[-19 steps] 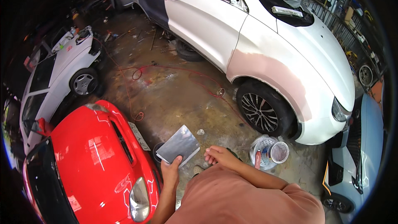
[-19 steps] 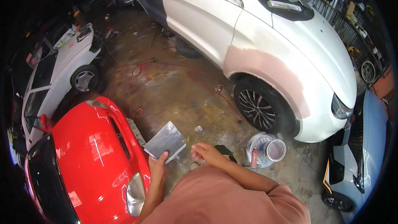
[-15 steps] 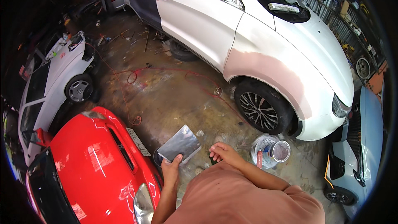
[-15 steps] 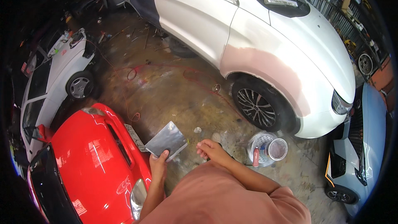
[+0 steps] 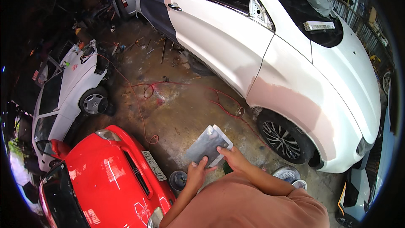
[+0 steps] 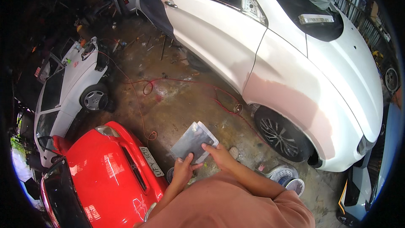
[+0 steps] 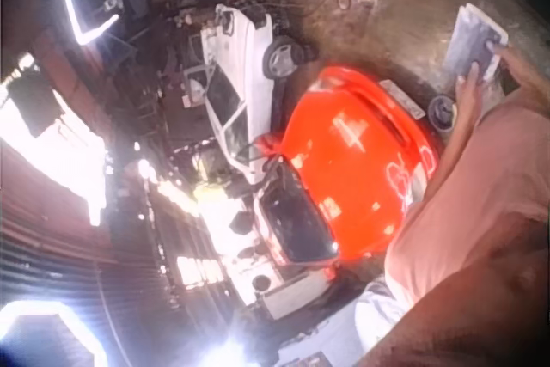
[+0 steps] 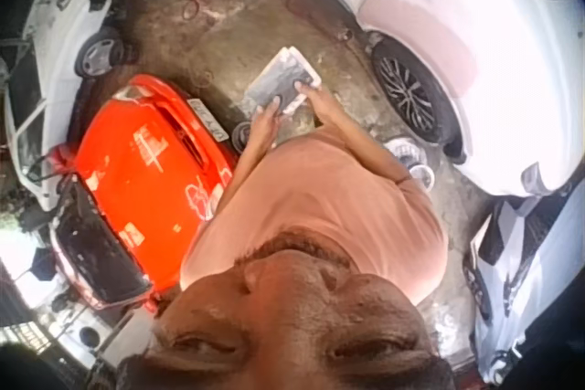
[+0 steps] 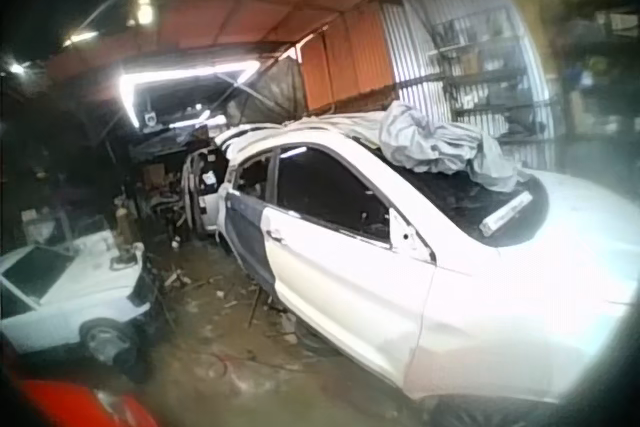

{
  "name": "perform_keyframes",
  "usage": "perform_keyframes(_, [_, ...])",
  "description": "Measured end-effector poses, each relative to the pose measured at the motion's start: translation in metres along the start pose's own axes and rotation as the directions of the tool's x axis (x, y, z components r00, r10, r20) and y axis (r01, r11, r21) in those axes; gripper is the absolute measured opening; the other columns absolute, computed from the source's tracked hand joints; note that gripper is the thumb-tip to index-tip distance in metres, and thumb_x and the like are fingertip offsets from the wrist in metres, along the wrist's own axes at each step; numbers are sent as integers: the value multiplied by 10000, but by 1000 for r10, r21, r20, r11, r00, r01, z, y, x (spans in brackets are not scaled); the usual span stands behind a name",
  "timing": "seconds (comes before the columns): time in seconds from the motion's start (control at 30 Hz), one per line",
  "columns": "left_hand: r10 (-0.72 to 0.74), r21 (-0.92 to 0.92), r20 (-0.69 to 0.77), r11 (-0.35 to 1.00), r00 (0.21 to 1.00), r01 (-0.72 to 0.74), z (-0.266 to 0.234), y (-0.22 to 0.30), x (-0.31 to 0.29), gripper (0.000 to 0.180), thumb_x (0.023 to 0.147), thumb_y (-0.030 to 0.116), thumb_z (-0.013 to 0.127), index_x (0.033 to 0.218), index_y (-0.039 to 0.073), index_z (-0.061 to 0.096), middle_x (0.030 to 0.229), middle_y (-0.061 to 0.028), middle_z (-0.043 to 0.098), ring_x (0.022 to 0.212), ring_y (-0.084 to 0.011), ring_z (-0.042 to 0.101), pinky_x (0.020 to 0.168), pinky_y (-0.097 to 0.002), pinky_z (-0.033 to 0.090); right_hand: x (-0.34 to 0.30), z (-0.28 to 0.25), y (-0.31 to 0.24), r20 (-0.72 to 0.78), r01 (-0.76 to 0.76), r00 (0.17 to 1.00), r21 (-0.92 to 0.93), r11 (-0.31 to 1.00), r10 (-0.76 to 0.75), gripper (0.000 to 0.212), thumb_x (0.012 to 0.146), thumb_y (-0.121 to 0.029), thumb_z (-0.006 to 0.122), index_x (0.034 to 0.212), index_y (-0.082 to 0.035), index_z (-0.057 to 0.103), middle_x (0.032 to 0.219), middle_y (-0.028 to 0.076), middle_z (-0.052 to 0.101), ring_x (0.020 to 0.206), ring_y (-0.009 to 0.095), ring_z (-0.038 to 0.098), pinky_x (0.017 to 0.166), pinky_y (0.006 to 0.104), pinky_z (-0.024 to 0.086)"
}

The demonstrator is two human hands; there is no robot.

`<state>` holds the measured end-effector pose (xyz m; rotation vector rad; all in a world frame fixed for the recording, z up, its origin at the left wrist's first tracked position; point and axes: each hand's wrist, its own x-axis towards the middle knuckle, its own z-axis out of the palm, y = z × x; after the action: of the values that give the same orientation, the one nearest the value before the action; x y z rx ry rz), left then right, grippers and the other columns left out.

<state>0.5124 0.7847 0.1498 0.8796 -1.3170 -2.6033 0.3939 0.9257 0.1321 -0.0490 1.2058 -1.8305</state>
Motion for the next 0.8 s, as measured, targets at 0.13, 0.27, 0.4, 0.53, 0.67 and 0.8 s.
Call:
perform_keyframes(0.13, [67, 228, 1, 971, 998, -65, 34, 26, 69, 485, 1008, 269, 635, 1406, 46, 469, 1299, -90, 618, 1202, -237, 618, 906, -417, 585, 49, -17, -53, -45, 163, 986, 164, 973, -158, 381, 1015, -238, 629, 1353, -73, 569, 1243, 36, 650, 1155, 169, 607, 1003, 389, 480])
perform_keyframes(0.27, [109, 212, 76, 970, 991, -123, 59, 17, 106, 511, 1021, 304, 613, 1432, 42, 460, 1329, -120, 587, 1201, -261, 606, 949, -424, 555, 69, -22, -101, -70, 212, 977, 367, 906, -200, 329, 1034, -196, 594, 1327, -49, 565, 1240, 80, 652, 1084, 216, 654, 932, 416, 542])
perform_keyframes(0.4, [62, 112, 191, 990, 980, -84, 82, 7, 144, 451, 1073, 356, 512, 1345, -2, 541, 1271, -126, 615, 1130, -229, 621, 957, -400, 536, 77, -32, -117, -63, 197, 980, 386, 901, -188, 320, 1044, -212, 578, 1305, -28, 562, 1236, 101, 654, 1031, 238, 678, 867, 427, 567])
perform_keyframes(0.53, [43, 135, 95, 989, 995, -56, 109, 24, 173, 493, 1063, 409, 520, 1306, -17, 574, 1259, -119, 637, 1107, -230, 643, 979, -407, 521, 82, -48, -114, -127, 290, 957, 398, 870, -261, 335, 1041, -224, 586, 1322, -44, 553, 1267, 104, 638, 1060, 240, 667, 859, 446, 567])
perform_keyframes(0.67, [-18, 130, 272, 991, 962, -18, 129, 34, 196, 507, 1049, 368, 562, 1381, -12, 507, 1294, -122, 620, 1150, -236, 634, 998, -403, 511, 80, -59, -129, -278, 421, 901, 375, 826, -333, 343, 1038, -234, 596, 1327, -53, 557, 1265, 89, 640, 1104, 236, 647, 881, 441, 559])
perform_keyframes(0.8, [-92, 195, 392, 981, 915, 15, 138, 43, 220, 502, 1044, 326, 579, 1414, 3, 476, 1345, -112, 588, 1202, -239, 608, 1007, -414, 508, 72, -55, -139, -418, 545, 819, 349, 762, -394, 364, 1035, -246, 605, 1338, -53, 545, 1259, 85, 644, 1107, 234, 648, 896, 439, 557])
